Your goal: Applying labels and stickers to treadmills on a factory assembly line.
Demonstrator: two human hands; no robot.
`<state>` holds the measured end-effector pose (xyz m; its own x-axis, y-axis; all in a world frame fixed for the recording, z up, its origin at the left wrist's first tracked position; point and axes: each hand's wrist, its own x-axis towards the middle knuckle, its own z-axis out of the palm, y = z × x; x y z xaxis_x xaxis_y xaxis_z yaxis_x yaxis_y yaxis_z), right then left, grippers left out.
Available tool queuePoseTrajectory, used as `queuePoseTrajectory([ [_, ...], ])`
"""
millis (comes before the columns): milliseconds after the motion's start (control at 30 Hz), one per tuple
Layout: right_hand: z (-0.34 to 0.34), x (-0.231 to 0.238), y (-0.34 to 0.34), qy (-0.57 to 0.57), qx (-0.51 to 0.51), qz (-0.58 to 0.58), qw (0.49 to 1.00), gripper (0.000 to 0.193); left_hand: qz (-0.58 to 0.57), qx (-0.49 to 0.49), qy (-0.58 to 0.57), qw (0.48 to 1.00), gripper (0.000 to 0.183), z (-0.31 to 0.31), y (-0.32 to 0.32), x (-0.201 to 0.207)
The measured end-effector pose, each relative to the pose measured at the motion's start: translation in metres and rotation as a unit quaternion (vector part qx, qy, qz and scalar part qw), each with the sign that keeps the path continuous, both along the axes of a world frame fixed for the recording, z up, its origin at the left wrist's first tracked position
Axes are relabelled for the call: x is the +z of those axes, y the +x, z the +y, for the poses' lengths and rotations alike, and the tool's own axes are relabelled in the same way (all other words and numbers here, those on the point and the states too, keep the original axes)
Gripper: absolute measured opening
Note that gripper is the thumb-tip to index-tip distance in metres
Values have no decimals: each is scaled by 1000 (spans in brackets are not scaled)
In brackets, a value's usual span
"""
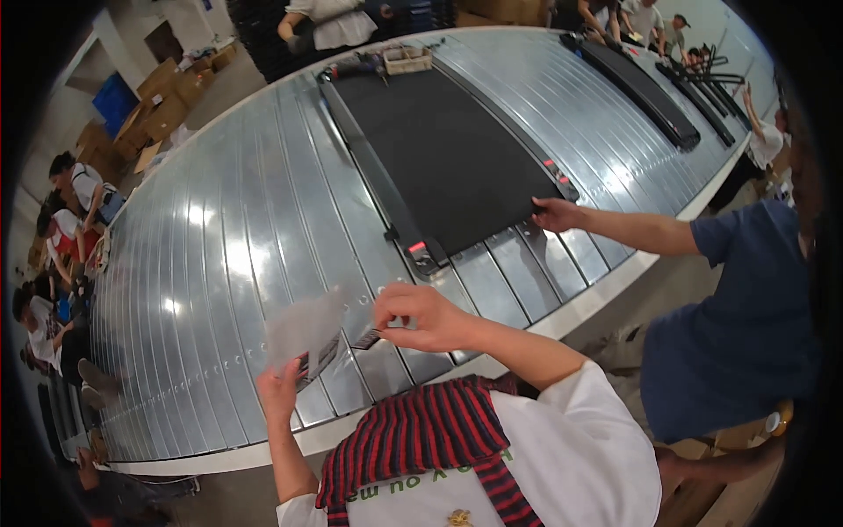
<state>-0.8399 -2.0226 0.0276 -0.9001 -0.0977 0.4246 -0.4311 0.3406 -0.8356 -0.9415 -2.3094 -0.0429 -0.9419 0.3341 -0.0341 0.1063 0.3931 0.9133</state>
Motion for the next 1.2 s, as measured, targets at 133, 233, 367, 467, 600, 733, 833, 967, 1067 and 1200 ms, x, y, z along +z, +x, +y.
queuePoseTrajectory([
  [133,-8,3,5,-20,-54,13,998,6,16,-70,3,997,22,-7,-17,-17],
  [233,-20,9,7,-20,-71,-18,997,7,57,-94,-32,993,20,-12,-24,-17],
  [367,-37,11,3,-5,-92,-35,995,6,83,-123,-54,987,17,-21,-38,-14],
  [467,-48,11,1,-14,-94,-49,994,6,138,-151,-78,976,15,-26,-40,-9],
  [600,-54,3,-4,-10,-81,-44,996,7,196,-174,-133,956,14,-31,-39,-6],
  [733,-51,-3,-4,4,-86,-31,996,6,214,-193,-109,951,14,-31,-30,-10],
  [833,-45,-5,-1,-9,-65,-62,996,6,211,-188,-139,949,13,-28,-22,-11],
  [967,-35,-11,10,-11,-72,-54,996,5,228,-210,-161,937,12,-15,-22,-13],
  [1067,-31,-16,20,-30,-84,-59,994,7,238,-230,-166,929,11,-2,-22,-15],
  [1200,-25,-16,33,-26,-93,-78,992,9,243,-249,-156,925,11,12,-18,-17],
])
